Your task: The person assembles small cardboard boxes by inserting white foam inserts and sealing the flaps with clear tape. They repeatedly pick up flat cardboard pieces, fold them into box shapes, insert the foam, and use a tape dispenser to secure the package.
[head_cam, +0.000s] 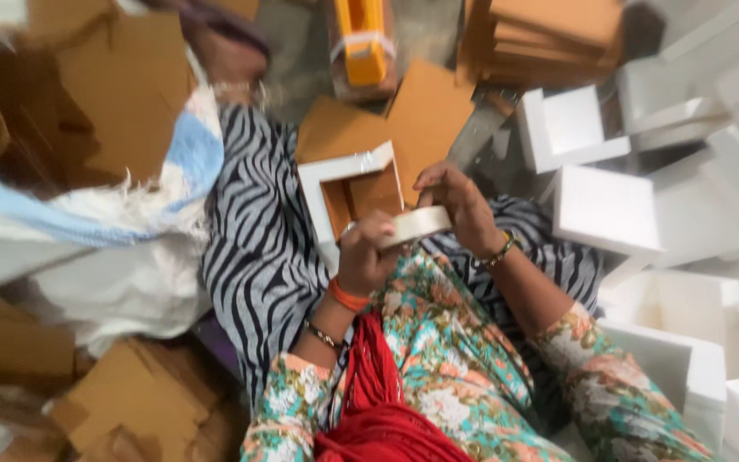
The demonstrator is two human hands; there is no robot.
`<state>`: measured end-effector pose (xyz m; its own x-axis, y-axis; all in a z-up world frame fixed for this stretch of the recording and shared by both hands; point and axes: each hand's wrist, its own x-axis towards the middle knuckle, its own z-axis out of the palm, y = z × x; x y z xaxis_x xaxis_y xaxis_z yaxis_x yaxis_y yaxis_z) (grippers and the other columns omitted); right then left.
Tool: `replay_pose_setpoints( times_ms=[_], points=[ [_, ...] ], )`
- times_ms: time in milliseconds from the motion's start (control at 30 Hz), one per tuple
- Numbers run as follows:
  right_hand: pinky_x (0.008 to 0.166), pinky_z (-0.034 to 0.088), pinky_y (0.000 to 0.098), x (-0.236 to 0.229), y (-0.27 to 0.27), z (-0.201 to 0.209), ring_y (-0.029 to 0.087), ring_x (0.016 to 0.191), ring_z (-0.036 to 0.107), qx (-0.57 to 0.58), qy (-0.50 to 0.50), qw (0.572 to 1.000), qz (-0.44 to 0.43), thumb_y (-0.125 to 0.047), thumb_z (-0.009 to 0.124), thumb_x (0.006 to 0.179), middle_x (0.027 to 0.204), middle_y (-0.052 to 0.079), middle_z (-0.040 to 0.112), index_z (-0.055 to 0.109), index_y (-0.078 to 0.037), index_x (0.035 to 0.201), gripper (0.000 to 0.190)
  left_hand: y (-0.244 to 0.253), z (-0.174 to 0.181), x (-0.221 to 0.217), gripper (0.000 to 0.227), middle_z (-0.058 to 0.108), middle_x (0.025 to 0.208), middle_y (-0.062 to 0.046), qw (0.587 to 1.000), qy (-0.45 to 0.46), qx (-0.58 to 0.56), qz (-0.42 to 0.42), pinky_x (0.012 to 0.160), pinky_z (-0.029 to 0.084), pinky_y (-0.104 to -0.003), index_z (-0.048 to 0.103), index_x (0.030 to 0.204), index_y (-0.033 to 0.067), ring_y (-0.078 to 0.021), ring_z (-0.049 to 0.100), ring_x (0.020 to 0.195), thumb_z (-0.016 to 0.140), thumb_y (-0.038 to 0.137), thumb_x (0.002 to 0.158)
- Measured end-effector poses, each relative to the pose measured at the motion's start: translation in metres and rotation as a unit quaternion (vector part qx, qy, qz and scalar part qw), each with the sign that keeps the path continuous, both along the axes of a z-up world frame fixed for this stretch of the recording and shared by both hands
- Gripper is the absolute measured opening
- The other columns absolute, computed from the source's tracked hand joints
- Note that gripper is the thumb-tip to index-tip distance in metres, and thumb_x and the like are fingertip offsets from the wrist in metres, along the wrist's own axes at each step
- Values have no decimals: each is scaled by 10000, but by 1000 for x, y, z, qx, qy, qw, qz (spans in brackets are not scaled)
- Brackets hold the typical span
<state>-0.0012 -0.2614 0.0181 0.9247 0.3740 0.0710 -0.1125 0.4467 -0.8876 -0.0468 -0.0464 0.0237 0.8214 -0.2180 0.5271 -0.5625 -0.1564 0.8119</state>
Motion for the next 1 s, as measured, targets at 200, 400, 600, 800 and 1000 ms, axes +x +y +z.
replay_pose_setpoints(
  times_ms=[200,400,600,800,1000],
  points=[
    [671,435,271,-15,26,-18,133,747,575,-56,68,996,-23,-654,350,1106,830,78,625,630,11,900,750,-6,-14,-2,406,613,1067,-130,988,60,-119,79,772,520,-352,353,1207,157,-226,636,903,697,108,997],
    [609,423,233,-6,15,0,88,670,571,-264,-88,960,12,-719,251,1081,738,9,602,631,-16,864,827,4,-1,10,378,641,1106,-109,989,34,118,85,825,571,-352,440,1211,156,-266,704,966,688,38,951],
    [586,494,261,-4,26,4,131,673,616,-1,122,991,52,-746,305,987,789,74,638,577,-23,983,772,-6,-18,8,315,560,1144,-35,948,199,-238,73,817,517,-278,429,1210,179,-128,561,943,637,14,1041],
    [659,510,256,-12,30,-20,130,696,629,-45,75,995,51,-668,303,1091,792,70,640,621,22,951,773,-9,-30,7,413,458,1066,-10,775,307,-550,57,896,507,-289,381,1153,163,-127,528,1012,702,-3,954],
    [507,412,233,-6,28,-27,98,556,542,-132,77,988,8,-573,386,1103,675,35,598,655,31,894,693,0,-15,24,352,528,1209,-71,946,218,-237,38,1052,595,-394,448,1113,177,-231,640,1206,680,-43,968]
  ],
)
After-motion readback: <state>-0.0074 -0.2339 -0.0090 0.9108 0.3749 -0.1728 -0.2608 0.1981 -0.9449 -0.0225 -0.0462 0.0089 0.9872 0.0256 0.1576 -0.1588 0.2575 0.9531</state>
